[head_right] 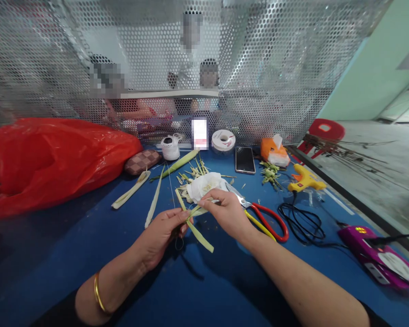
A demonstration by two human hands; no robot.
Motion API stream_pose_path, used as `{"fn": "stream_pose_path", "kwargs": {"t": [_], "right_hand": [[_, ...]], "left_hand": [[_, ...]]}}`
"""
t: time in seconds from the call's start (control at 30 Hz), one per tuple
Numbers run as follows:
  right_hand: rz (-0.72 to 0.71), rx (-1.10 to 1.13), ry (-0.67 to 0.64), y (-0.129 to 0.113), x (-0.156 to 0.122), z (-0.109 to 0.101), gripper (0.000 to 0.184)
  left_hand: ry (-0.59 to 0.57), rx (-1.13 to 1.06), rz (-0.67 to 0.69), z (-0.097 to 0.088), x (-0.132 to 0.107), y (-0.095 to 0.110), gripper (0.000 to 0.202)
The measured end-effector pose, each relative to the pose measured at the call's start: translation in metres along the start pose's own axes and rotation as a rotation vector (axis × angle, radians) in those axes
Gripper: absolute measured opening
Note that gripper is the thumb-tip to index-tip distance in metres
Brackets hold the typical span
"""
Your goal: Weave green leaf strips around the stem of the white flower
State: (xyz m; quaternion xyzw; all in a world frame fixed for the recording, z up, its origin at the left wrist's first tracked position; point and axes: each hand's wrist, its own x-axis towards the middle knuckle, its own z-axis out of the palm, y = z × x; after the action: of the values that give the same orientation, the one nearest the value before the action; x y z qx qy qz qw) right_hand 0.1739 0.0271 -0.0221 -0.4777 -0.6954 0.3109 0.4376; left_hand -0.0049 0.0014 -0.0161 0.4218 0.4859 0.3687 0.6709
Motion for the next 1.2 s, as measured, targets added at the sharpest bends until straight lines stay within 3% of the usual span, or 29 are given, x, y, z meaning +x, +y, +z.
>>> {"fn": "stream_pose_path", "kwargs": {"t": [0.07, 0.17, 0.27, 0.37, 0.53, 0.73, 1.0, 1.07, 1.2], "right_hand": [[-0.099, -0.128, 0.030, -0.003, 0.000, -0.004, 0.015], [-0.381, -0.426, 0.062, -0.011, -0.001, -0.007, 0.035], [-0.517, -0.595, -0.128, -0.014, -0.004, -0.004, 0.021], [-0.503, -0.577, -0.248, -0.012, -0.005, 0.000, 0.019], [-0.404, -0.447, -0.181, -0.006, -0.002, -0.005, 0.020], [-0.270, -0.289, -0.209, -0.004, -0.001, -0.005, 0.021], [0.032, 0.069, -0.243, -0.006, -0.001, -0.002, 0.027], [-0.011, 0.019, -0.246, -0.004, 0.000, -0.001, 0.028], [-0.255, -0.246, -0.233, -0.003, 0.000, -0.001, 0.020]], "left_hand": [[0.027, 0.026, 0.023, -0.001, 0.001, -0.001, 0.034], [0.068, 0.085, 0.073, -0.002, 0.001, -0.002, 0.035], [0.061, 0.157, 0.113, -0.001, 0.001, -0.001, 0.041], [0.036, 0.169, 0.085, -0.001, 0.001, 0.002, 0.045], [0.045, 0.089, 0.051, -0.003, 0.001, 0.006, 0.046], [0.083, 0.196, 0.109, -0.003, -0.001, 0.007, 0.033], [0.057, 0.130, 0.117, -0.004, 0.000, 0.007, 0.029], [0.031, 0.086, 0.085, -0.005, 0.000, 0.007, 0.032], [0.022, 0.032, 0.048, -0.005, 0.001, 0.004, 0.038]]}}
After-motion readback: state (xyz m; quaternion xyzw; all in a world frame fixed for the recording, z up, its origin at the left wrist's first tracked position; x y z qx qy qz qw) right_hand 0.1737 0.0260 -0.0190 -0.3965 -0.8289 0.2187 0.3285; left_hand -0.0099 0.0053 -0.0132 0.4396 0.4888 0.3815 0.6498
